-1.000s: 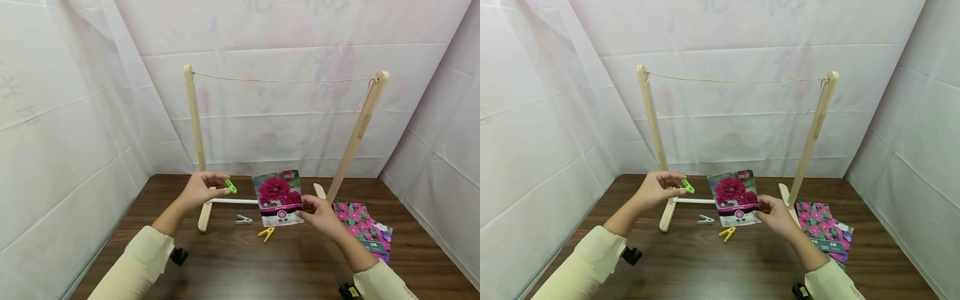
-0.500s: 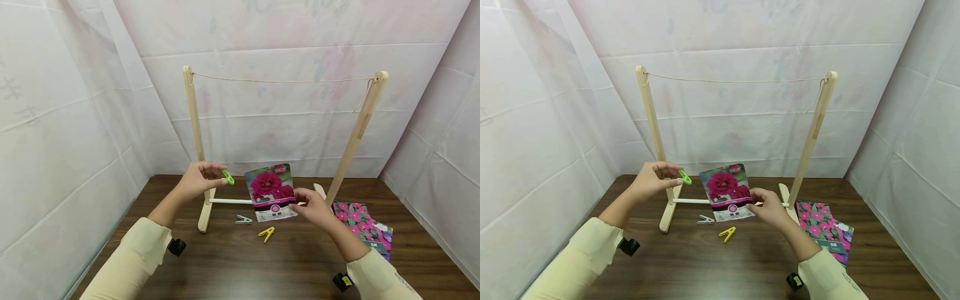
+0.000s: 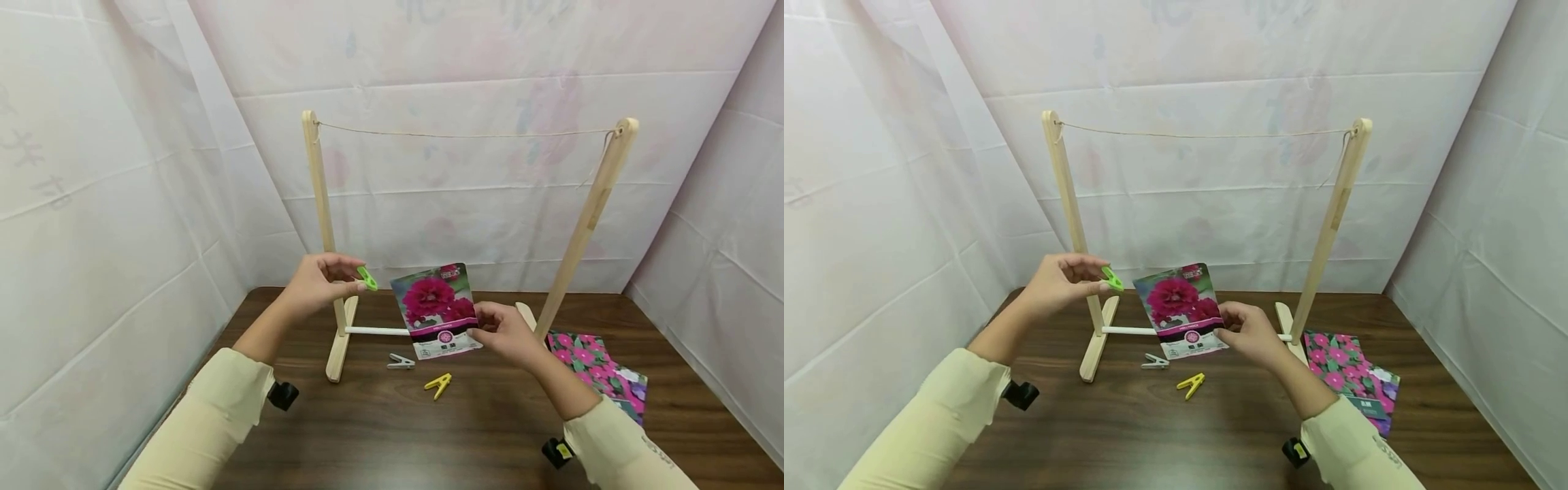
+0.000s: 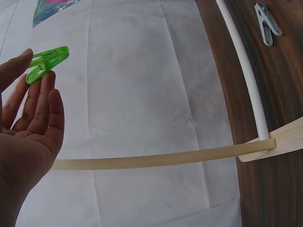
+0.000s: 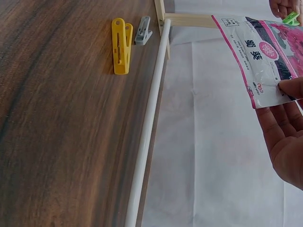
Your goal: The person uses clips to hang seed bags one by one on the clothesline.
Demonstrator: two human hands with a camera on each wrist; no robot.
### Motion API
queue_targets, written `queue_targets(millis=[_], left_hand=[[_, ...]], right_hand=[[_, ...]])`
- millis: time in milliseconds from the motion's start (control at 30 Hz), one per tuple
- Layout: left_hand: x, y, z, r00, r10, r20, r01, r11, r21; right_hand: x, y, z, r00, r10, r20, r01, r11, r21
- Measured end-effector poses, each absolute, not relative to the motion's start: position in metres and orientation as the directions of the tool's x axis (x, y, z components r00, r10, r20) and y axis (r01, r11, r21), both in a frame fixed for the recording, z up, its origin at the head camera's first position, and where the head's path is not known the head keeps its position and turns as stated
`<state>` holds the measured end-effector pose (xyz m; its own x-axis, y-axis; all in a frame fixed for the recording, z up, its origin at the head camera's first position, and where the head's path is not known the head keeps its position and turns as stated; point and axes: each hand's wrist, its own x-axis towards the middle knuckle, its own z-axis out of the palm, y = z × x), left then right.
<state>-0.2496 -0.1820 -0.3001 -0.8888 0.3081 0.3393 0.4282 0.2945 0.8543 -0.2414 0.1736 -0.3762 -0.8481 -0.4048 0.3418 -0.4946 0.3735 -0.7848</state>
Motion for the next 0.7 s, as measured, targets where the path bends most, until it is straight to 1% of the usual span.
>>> queue_targets(millis=[500,700], left_hand=[[-0.260,-0.181,-0.270,-0.882,0.301,0.364,0.449,0.297,0.843],[-0.265,-0.181,-0.255,-0.871,0.312,0.380,0.469,0.294,0.833]], right_hand=[[-0.249,0.167,-0.363,-0.830,-0.422,0.364,-0.522,0.359,-0.774],[-0.250,0.163,-0.355,-0.843,-0.412,0.345,-0.502,0.375,-0.780]])
